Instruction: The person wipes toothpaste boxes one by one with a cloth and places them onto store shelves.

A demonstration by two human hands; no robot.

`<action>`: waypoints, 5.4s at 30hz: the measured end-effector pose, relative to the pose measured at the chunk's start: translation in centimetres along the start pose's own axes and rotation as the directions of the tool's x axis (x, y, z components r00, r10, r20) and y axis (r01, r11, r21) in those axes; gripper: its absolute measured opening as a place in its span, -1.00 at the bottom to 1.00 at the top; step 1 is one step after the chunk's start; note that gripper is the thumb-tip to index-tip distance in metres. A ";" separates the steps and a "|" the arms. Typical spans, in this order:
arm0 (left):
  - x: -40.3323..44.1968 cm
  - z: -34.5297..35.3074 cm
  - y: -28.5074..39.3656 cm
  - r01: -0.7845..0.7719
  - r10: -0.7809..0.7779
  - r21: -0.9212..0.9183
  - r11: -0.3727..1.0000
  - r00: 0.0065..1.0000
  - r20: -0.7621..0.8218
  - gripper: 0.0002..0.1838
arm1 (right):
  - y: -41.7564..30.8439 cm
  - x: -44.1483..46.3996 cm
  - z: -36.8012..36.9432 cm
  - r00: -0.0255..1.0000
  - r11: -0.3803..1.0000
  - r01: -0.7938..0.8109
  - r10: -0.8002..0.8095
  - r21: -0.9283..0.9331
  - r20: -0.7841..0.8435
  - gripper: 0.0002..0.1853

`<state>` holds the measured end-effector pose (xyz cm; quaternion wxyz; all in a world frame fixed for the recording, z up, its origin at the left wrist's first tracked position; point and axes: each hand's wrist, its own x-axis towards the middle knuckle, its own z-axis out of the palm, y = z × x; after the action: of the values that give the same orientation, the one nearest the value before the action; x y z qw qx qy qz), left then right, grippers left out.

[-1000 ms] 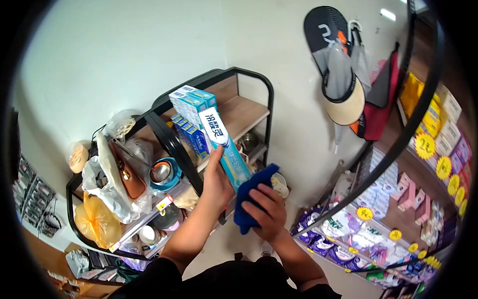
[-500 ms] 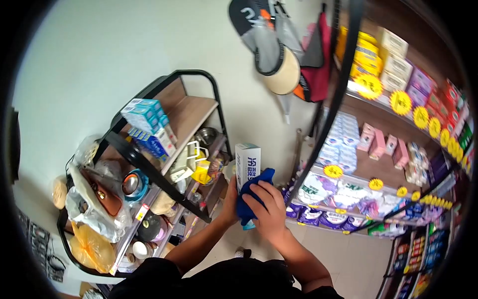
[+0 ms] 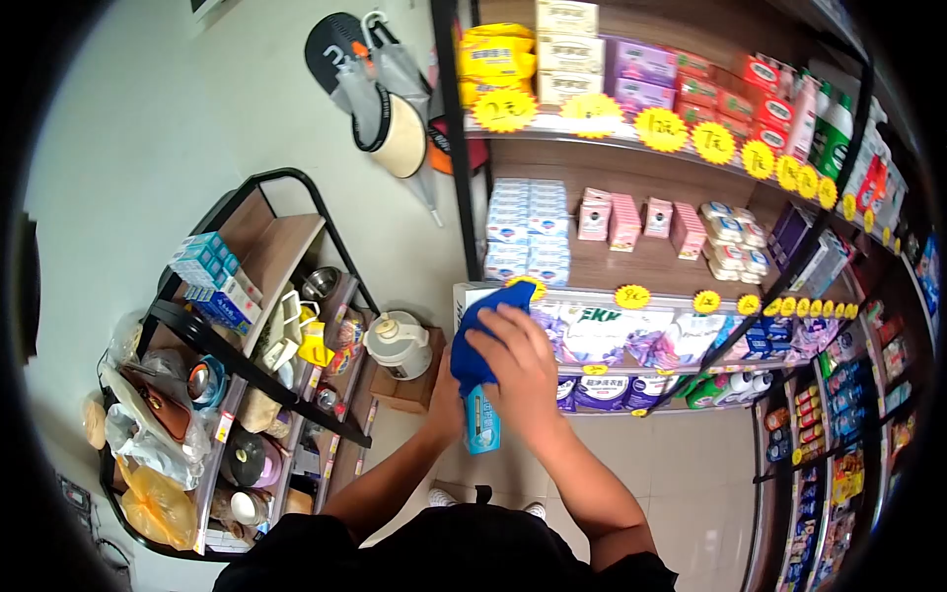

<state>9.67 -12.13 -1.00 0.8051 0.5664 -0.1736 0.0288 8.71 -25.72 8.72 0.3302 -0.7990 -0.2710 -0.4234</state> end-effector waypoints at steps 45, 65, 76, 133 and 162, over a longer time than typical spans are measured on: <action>7.5 32.9 -13.9 0.863 -0.367 -0.123 0.491 0.332 0.869 -0.48 | 8.4 -15.7 -23.1 0.886 0.601 -0.429 0.426 -0.675 -0.184 -0.56; -5.5 54.3 -19.2 0.920 -0.384 0.230 0.317 -0.097 0.918 -0.36 | 9.6 -30.0 -44.0 0.801 0.507 -0.587 0.252 -0.631 -0.543 -0.44; -10.9 66.3 -19.8 0.982 -0.470 0.117 0.146 -0.035 0.882 -0.48 | 12.0 -29.1 -59.3 0.686 0.459 -0.727 0.515 -0.511 -0.514 -0.31; 10.3 98.1 -38.7 0.413 -0.326 0.106 0.904 0.509 0.796 -0.17 | 59.9 -26.4 -96.2 0.762 0.749 -0.647 0.643 0.143 0.074 -0.43; 22.9 100.3 -38.1 -0.202 0.062 0.448 0.871 0.949 0.308 -0.29 | 72.6 -23.1 -82.5 0.609 0.589 -0.738 0.792 0.328 -0.052 -0.74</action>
<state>15.68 -121.61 1.73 0.6046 0.7309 -0.3134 0.0445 7.96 -137.87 2.20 0.6118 -0.7385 0.0782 -0.2723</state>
